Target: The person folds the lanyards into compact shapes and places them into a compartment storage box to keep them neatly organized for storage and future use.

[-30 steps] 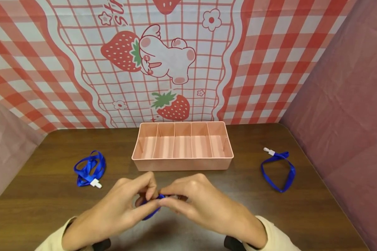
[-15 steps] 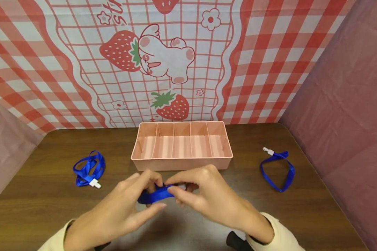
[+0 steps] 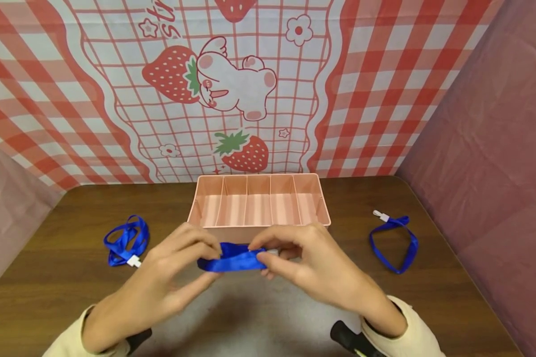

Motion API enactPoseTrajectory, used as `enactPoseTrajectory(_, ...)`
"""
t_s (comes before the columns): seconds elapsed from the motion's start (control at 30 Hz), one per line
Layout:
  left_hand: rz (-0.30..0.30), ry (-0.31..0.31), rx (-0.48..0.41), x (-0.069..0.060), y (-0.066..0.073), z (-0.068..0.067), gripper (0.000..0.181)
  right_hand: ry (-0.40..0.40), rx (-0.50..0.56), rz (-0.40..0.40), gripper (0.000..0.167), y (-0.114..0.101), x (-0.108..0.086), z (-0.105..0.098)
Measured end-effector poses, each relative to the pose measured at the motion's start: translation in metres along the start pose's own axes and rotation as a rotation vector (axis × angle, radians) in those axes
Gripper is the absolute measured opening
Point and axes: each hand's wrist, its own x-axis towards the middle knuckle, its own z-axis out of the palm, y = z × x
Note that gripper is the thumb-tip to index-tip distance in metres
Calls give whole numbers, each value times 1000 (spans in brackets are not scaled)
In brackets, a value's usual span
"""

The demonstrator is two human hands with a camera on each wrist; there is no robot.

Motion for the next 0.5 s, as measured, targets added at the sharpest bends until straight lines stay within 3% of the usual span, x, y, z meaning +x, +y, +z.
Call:
enactPoseTrajectory(0.17,-9,34,7,2,0,-6,12,-7,-25,-19,22,1,-1,-6)
enactPoseTrajectory(0.3,-20,51,54,2,1,-10,14,5,-39,23,23,2,0,-9)
enactPoseTrajectory(0.5,-14,88,48,2,2,-14,20,6,36,55,22,2,-1,-10)
